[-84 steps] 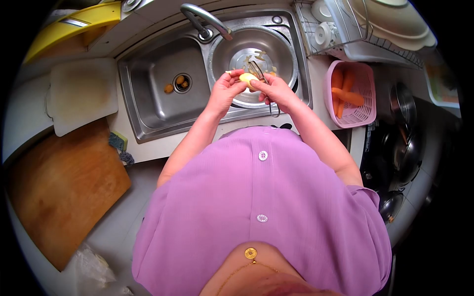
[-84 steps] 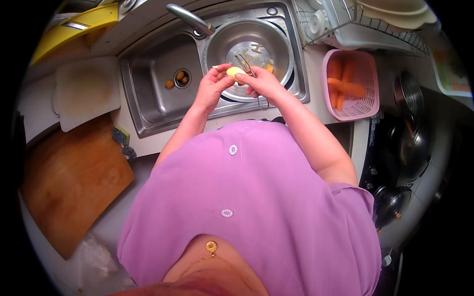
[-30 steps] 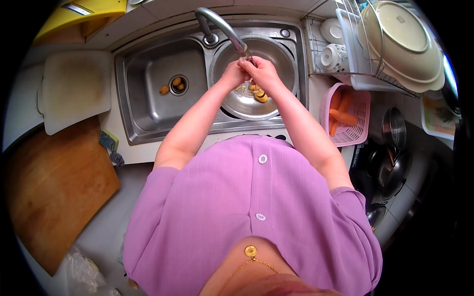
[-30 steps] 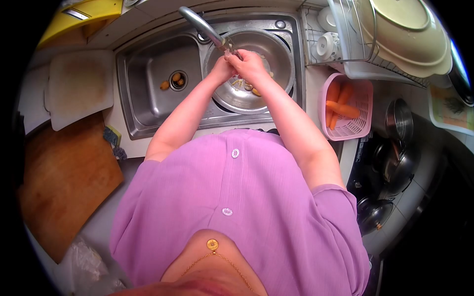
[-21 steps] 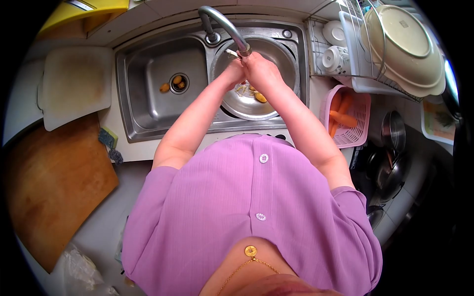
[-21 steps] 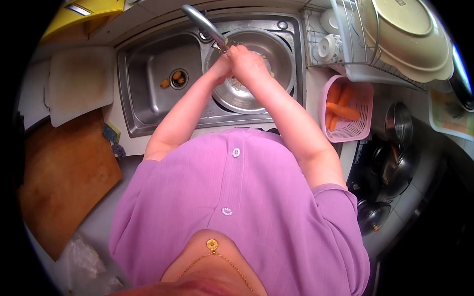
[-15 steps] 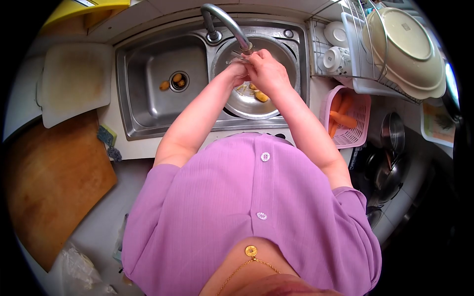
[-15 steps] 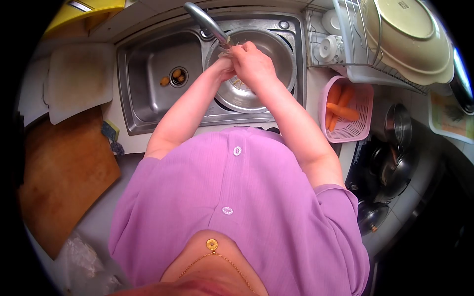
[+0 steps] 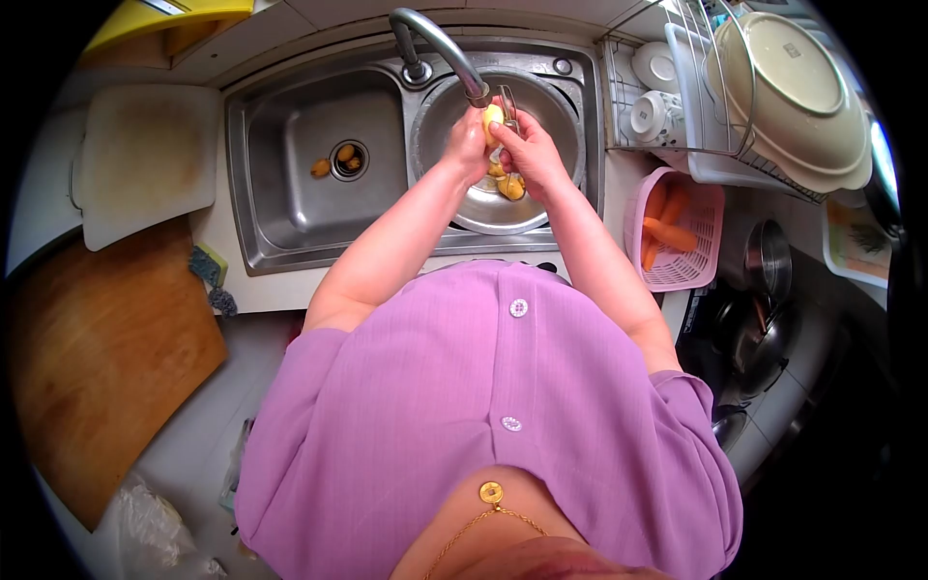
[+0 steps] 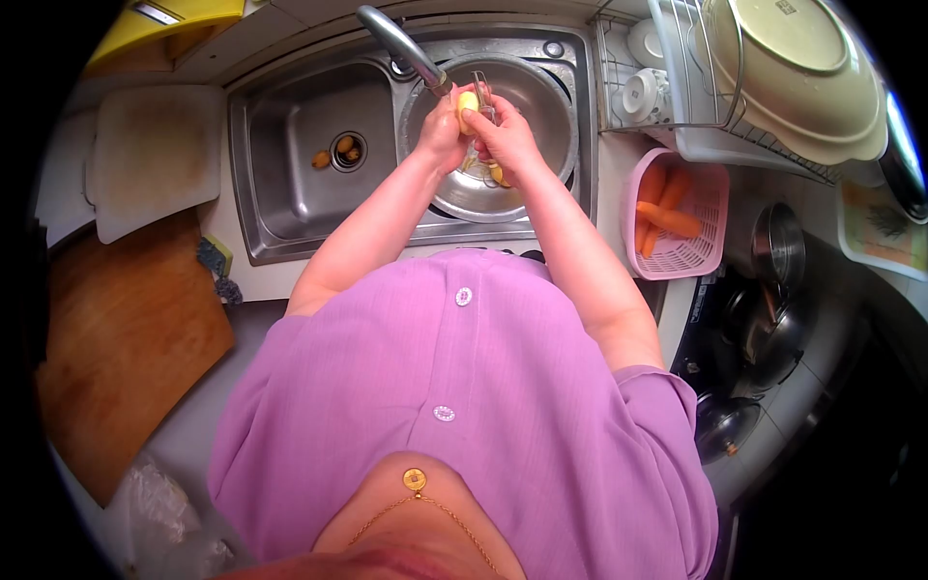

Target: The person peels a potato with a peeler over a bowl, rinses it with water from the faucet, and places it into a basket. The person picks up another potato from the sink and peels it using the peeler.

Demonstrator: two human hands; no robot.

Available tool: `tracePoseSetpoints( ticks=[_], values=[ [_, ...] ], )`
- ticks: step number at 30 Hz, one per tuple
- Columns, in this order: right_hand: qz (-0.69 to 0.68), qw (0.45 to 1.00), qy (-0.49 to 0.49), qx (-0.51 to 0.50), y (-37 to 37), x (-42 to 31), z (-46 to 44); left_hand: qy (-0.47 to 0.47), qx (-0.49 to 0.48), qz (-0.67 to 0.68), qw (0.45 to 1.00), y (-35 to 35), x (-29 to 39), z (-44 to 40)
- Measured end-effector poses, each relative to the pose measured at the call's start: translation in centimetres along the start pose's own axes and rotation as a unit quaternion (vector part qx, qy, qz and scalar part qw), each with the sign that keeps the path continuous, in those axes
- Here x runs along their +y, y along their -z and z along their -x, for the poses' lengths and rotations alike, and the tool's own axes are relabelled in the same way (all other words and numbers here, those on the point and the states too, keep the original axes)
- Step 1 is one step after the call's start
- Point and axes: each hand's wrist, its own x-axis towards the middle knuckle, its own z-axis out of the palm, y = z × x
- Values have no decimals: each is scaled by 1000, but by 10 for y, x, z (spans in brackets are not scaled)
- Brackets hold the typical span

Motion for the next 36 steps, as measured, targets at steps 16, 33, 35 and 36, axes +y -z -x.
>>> tracePoseSetpoints(
  ticks=[16,33,35,36],
  values=[
    [-1,997,13,-78,9,-9,1,1,-117,-252,961,12,51,56],
    [6,995,-69,-66,2,-21,-5,-32,-92,-248,964,18,59,57],
    [31,995,-60,-73,2,-22,-5,-10,-82,-258,963,16,62,58],
    [32,995,-61,-73,1,-23,-5,-9,-82,-258,963,19,59,56]
  ],
)
